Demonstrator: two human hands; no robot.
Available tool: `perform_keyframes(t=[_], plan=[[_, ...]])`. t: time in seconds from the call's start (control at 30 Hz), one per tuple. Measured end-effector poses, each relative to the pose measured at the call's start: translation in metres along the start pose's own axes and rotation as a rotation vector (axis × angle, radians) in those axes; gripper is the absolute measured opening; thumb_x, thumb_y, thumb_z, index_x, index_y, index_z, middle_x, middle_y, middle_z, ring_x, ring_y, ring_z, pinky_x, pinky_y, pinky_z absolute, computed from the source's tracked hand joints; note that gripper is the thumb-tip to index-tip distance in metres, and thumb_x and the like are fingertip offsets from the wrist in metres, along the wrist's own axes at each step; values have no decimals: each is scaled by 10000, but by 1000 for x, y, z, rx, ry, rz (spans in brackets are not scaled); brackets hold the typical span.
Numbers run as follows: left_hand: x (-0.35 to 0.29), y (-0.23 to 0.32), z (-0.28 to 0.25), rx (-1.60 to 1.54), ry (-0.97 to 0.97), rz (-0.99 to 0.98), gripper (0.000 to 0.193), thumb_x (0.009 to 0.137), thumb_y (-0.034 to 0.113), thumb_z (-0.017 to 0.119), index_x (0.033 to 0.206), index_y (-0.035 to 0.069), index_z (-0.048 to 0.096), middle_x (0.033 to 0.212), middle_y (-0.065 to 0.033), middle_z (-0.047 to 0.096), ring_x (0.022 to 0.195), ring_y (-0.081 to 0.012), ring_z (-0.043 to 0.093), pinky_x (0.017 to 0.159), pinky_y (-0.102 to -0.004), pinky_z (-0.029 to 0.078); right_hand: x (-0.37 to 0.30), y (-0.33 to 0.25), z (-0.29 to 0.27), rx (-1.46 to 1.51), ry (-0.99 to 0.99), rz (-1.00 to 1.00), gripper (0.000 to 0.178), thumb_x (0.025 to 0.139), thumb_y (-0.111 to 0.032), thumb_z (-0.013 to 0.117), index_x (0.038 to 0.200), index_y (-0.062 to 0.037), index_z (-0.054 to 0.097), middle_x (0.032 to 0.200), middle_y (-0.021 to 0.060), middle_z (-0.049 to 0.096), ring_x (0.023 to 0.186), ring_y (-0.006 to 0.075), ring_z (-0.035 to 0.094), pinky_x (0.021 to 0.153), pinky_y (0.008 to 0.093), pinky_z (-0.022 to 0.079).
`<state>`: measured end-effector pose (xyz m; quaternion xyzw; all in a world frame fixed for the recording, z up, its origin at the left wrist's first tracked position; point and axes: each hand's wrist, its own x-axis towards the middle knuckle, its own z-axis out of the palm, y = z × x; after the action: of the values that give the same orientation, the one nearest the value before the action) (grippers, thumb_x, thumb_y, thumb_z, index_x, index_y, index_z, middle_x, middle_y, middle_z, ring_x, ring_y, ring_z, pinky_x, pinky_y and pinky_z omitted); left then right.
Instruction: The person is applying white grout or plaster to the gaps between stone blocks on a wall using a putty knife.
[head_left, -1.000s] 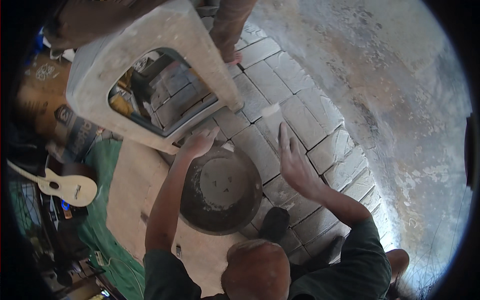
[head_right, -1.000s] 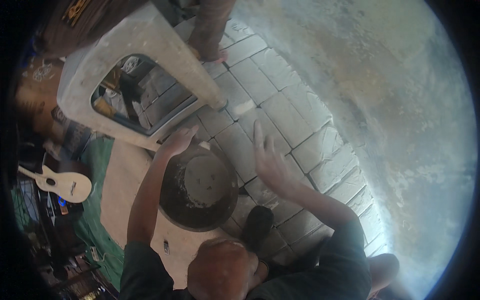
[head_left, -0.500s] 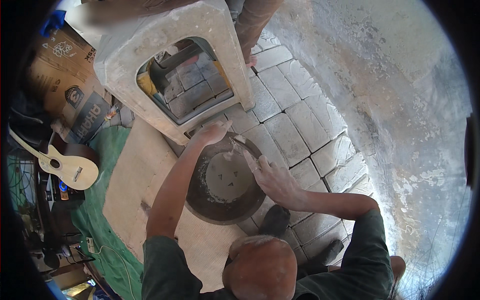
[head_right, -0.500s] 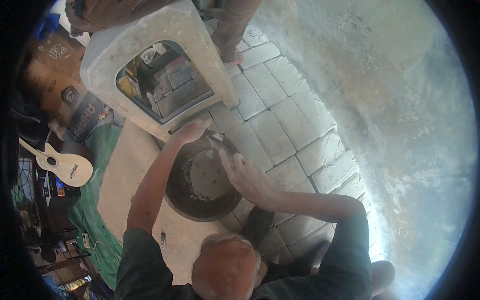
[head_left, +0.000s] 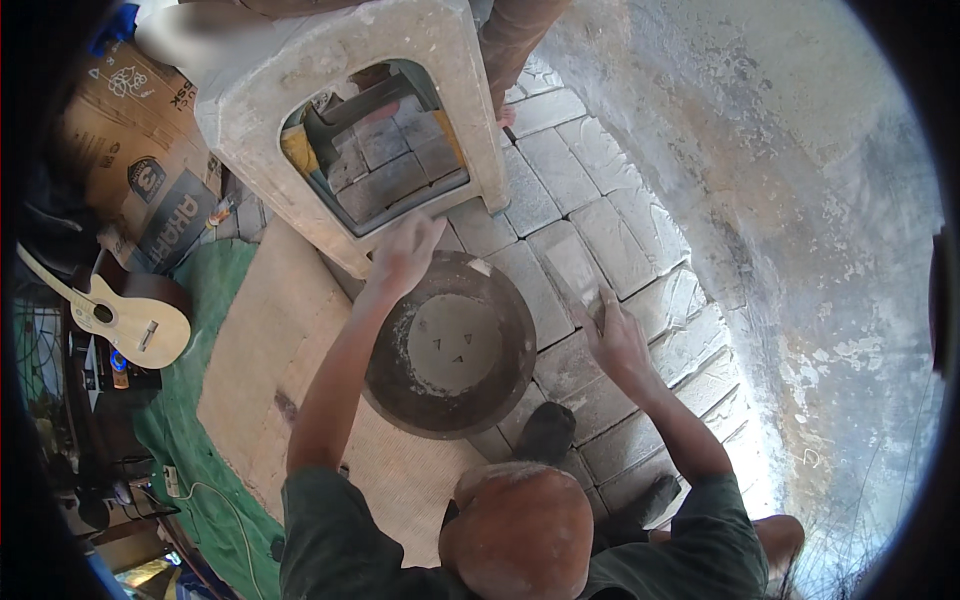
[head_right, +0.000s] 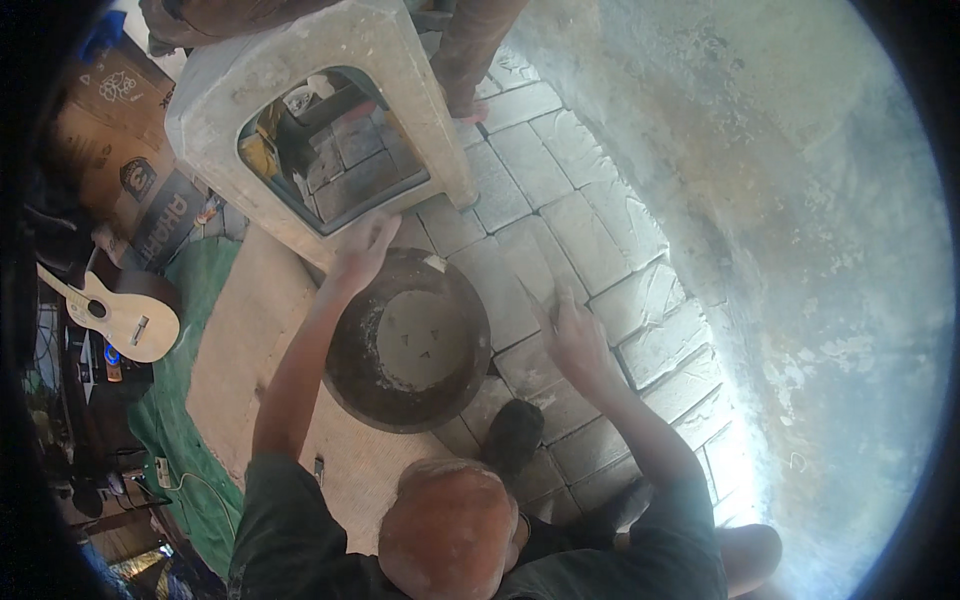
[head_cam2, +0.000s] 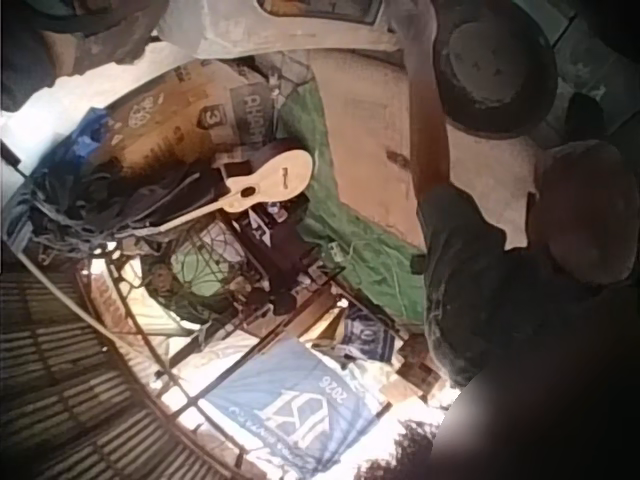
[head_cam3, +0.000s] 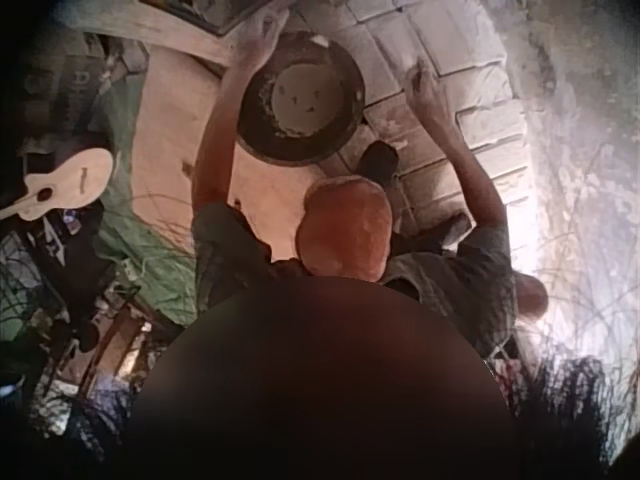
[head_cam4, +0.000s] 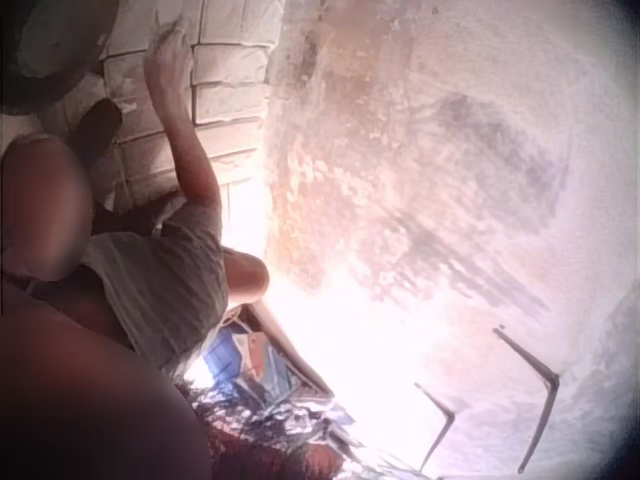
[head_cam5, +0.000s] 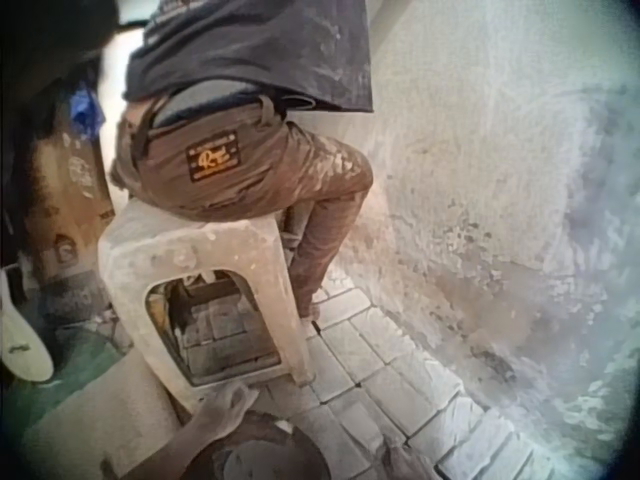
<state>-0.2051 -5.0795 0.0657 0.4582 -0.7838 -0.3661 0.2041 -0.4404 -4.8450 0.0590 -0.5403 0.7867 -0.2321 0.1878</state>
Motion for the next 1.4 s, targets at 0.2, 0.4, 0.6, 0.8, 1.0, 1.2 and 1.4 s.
perform_keyframes(t=[0.2, 0.4, 0.6, 0.8, 1.0, 1.2, 1.4], plan=[[-109, -40, -50, 189, 118, -282, 388, 786, 272, 663, 1028, -18, 574, 961, -138, 602, 866, -288, 588, 769, -348, 453, -9, 40, -2, 63, 166, 1, 448, 821, -207, 634, 1105, 103, 481, 704, 217, 585, 654, 360, 597, 590, 406, 460], [-158, -78, -55, -244, -25, -580, 424, 800, 177, 632, 1133, -69, 540, 1041, -135, 616, 936, -197, 572, 822, -299, 435, -4, 45, -2, 107, 105, 66, 410, 835, -210, 596, 1102, 74, 469, 748, 224, 601, 713, 393, 593, 627, 445, 456], [-198, -19, -115, -281, 239, -861, 335, 796, 129, 605, 1063, -70, 570, 898, -118, 639, 808, -189, 600, 754, -294, 470, -14, 66, 1, 31, 153, 79, 440, 846, -243, 576, 1133, 74, 472, 783, 221, 604, 759, 380, 596, 671, 447, 450], [-291, -32, -191, -378, 451, -624, 382, 799, 94, 599, 1121, -96, 520, 1057, -130, 599, 940, -198, 569, 867, -292, 419, -18, 86, 0, 20, 138, 121, 449, 841, -247, 573, 1150, 64, 475, 852, 271, 602, 838, 420, 584, 721, 466, 454], [-348, -21, -196, -469, 628, -816, 381, 790, 67, 611, 1123, -69, 486, 1071, -135, 576, 950, -223, 571, 848, -312, 440, -20, 104, 26, 11, 142, 65, 420, 818, -192, 613, 1104, 90, 491, 712, 228, 596, 680, 395, 591, 606, 443, 458], [-358, -28, -167, -481, 752, -866, 332, 793, 67, 608, 1074, -77, 505, 1044, -132, 584, 917, -211, 583, 796, -289, 472, -34, 80, 34, 6, -90, 88, 432, 811, -183, 591, 1166, 34, 477, 793, 234, 604, 745, 409, 584, 665, 451, 463], [-346, -41, -155, -586, 753, -783, 301, 807, 55, 594, 1064, -79, 512, 1033, -132, 599, 905, -211, 597, 803, -305, 482, -65, 71, 80, 212, -82, -22, 365, 832, -237, 536, 1070, 38, 498, 844, 240, 610, 815, 421, 579, 712, 491, 453]])
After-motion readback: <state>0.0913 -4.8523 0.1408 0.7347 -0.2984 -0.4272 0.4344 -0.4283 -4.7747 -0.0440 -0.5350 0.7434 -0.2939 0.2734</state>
